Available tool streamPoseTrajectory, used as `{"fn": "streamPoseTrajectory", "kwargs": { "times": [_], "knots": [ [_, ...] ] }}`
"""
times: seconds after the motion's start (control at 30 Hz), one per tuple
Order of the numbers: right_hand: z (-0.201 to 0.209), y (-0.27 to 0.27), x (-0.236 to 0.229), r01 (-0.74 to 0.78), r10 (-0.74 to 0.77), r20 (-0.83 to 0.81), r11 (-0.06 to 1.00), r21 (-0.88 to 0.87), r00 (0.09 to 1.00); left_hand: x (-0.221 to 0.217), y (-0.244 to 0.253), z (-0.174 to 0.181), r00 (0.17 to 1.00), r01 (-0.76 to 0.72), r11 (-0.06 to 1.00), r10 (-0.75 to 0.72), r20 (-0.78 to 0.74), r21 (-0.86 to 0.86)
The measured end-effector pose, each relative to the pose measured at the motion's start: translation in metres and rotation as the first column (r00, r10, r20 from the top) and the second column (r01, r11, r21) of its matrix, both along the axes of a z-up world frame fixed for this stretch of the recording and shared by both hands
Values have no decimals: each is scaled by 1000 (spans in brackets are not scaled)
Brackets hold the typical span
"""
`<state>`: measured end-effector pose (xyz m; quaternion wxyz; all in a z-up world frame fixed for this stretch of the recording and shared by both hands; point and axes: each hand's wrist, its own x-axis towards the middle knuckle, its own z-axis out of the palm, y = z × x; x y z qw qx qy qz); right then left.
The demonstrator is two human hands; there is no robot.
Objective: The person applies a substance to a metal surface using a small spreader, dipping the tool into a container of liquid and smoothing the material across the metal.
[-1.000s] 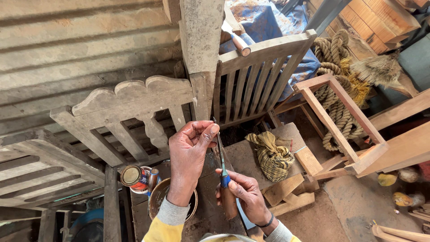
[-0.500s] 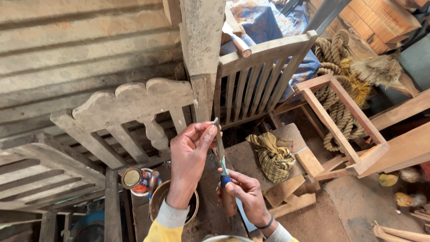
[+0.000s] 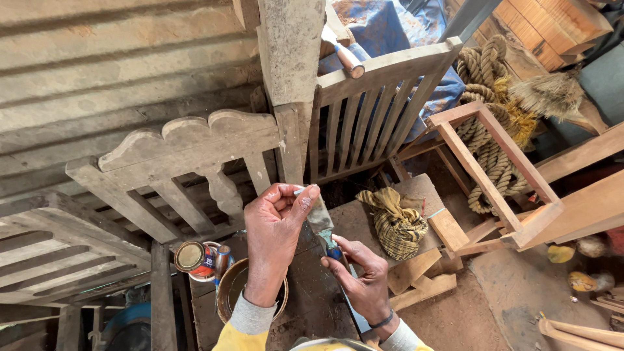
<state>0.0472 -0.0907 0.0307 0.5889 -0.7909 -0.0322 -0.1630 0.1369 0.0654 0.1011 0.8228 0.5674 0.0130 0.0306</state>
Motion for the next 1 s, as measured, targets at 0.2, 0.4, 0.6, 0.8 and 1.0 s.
{"fn": "streamPoseTrajectory", "kwargs": {
  "times": [0.2,0.4,0.6,0.8,1.0],
  "knots": [
    [-1,2,-2,-7,7,-53,1000,14,999,-2,3,0,1000,-1,1000,1,-26,7],
    [-3,2,-1,16,-14,-89,1000,25,996,-4,5,4,996,0,998,6,-85,71],
    [-13,0,-5,3,39,-207,980,198,978,-5,7,3,998,49,998,-50,-45,-37],
    [-31,-9,-9,-70,221,-252,864,498,942,-8,7,1,997,78,993,-79,-7,-91],
    [-32,-14,-9,-147,316,-230,824,547,920,-11,6,4,998,68,997,-68,-3,-47]
  ]
}}
